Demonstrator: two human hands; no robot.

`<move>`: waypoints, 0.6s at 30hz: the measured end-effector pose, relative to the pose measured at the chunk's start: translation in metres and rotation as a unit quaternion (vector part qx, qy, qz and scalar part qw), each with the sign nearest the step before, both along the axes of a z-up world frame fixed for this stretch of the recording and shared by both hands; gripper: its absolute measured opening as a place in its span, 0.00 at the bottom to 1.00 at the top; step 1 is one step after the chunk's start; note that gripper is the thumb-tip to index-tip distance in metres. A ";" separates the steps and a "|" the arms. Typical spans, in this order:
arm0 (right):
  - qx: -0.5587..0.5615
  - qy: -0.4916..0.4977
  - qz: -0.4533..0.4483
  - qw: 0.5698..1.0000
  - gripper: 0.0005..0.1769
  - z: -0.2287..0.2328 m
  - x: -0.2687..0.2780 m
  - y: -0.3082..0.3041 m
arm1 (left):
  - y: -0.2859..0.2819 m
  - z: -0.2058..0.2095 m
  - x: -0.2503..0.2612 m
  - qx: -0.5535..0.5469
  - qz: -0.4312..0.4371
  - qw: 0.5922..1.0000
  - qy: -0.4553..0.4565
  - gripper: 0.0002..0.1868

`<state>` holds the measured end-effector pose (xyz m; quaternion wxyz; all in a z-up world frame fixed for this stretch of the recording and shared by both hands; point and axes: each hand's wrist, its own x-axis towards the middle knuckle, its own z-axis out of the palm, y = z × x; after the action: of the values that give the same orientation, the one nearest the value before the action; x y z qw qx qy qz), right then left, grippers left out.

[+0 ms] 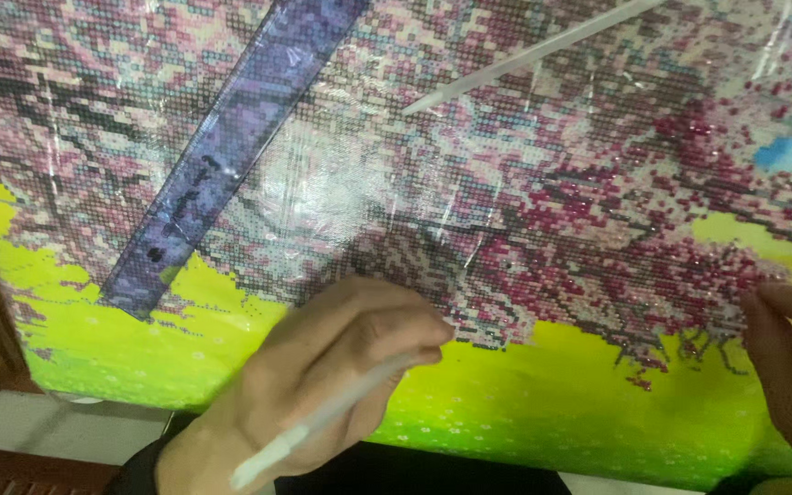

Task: The person places small beads onto a sticky canvas using a tool and picks up additional beads from a small tray.

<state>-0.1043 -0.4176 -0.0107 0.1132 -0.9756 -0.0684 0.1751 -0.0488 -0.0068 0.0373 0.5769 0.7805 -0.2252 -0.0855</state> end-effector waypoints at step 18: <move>0.102 -0.219 0.308 0.920 0.01 0.042 0.061 0.185 | 0.001 -0.005 0.008 0.007 -0.075 0.989 0.127 0.11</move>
<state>-0.0433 -0.2324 0.0309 0.1352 -0.9036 -0.4057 -0.0247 -0.0408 -0.0057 0.0322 0.5871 0.7482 -0.2075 -0.2288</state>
